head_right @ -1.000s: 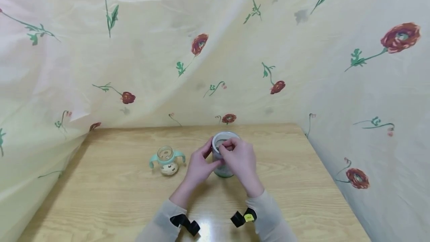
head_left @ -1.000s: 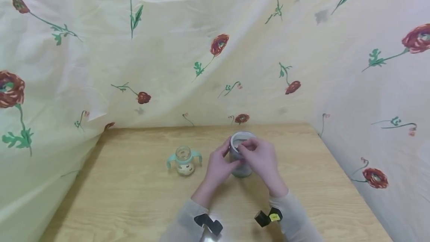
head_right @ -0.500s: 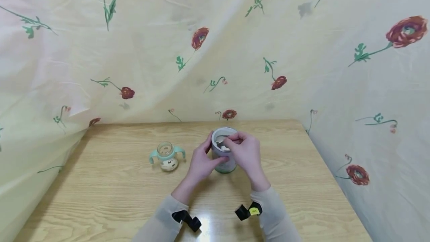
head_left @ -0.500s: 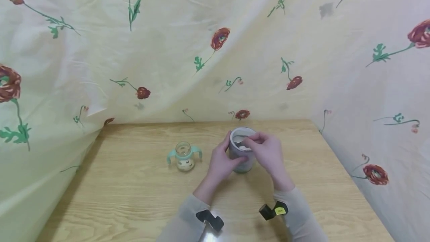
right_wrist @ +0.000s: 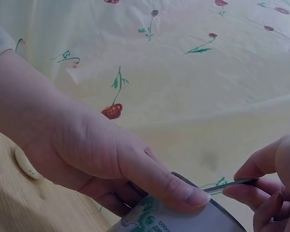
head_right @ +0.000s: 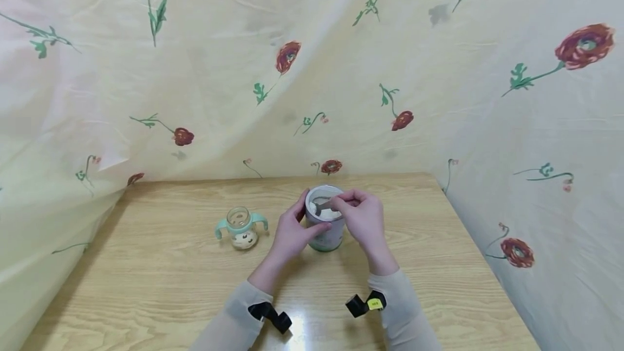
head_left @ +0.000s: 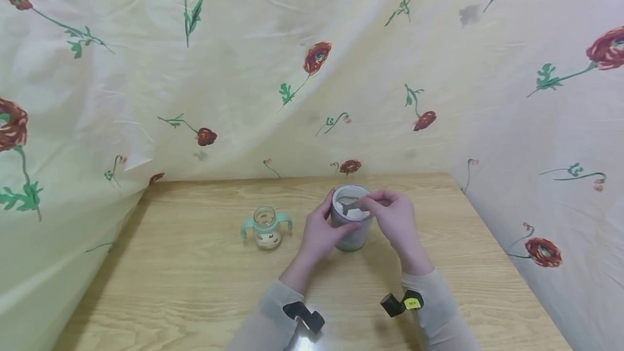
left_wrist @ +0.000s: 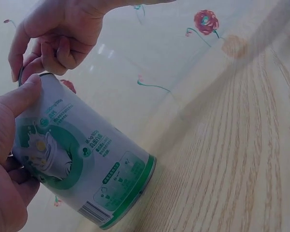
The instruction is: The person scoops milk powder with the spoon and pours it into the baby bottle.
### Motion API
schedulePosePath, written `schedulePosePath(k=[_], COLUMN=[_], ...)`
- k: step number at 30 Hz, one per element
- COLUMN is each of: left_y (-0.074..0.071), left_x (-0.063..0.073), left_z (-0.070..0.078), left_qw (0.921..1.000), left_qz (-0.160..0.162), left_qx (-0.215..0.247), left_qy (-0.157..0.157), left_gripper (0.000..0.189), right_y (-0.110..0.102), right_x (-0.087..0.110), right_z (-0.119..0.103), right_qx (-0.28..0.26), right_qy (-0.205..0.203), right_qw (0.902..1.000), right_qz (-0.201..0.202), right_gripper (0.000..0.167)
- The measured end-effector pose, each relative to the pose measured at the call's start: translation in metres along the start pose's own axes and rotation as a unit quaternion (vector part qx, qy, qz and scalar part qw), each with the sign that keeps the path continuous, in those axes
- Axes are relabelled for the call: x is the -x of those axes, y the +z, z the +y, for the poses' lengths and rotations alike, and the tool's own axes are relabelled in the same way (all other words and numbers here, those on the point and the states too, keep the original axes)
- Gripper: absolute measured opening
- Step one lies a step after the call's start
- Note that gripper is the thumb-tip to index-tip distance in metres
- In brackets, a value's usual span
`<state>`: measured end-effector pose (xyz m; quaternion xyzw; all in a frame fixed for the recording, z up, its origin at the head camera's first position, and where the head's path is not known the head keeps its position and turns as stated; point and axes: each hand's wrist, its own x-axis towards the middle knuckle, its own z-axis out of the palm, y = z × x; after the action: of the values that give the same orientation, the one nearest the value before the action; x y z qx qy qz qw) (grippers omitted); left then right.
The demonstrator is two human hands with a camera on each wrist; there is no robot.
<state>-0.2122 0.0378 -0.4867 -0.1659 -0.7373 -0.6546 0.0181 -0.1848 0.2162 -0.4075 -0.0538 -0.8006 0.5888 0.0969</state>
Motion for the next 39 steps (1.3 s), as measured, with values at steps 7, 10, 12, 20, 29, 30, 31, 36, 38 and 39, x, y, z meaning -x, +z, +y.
schedulePosePath(k=[7,10,12,20,29,30,31,36,38,39], left_y=[0.0,0.0,0.0,-0.001,0.002,0.003,0.003,0.002,0.002,0.002], left_x=[-0.001,-0.003,-0.003,-0.003,-0.002,-0.002,-0.001,0.0,0.0,-0.001], left_z=[-0.002,-0.002,-0.002,-0.002,-0.002,-0.002,-0.002,-0.003,-0.003,-0.003], left_qw=[0.9999,0.9998,0.9997,0.9994,0.9993,0.9993,0.9992,0.9991,0.9992,0.9992], left_qz=[-0.001,0.0,0.001,-0.006,-0.007,-0.004,-0.001,0.004,0.002,0.001], left_qx=[0.009,0.015,0.018,0.033,0.031,0.034,0.036,0.04,0.039,0.038], left_qy=[-0.01,-0.014,-0.019,-0.009,-0.017,-0.018,-0.019,-0.016,-0.012,-0.01], left_gripper=[0.102,0.101,0.101,0.1,0.105,0.103,0.102,0.103,0.105,0.106], right_y=[-0.005,-0.01,-0.014,-0.031,-0.039,-0.04,-0.041,-0.043,-0.043,-0.043], right_x=[-0.002,-0.001,0.0,0.002,-0.004,-0.004,-0.004,-0.006,-0.007,-0.007], right_z=[0.005,0.005,0.007,0.027,0.041,0.042,0.042,0.041,0.04,0.039], right_qx=[-0.013,-0.015,-0.023,-0.064,-0.063,-0.062,-0.062,-0.066,-0.068,-0.068], right_qy=[0.002,0.001,0.001,0.007,0.018,0.02,0.022,0.026,0.028,0.029], right_qw=[0.9999,0.9997,0.9994,0.9975,0.9979,0.9978,0.9977,0.9973,0.9972,0.9972], right_qz=[0.009,0.021,0.024,0.029,-0.003,-0.007,-0.011,-0.02,-0.016,-0.013], right_gripper=[0.021,0.023,0.024,0.026,0.025,0.025,0.025,0.028,0.028,0.028])
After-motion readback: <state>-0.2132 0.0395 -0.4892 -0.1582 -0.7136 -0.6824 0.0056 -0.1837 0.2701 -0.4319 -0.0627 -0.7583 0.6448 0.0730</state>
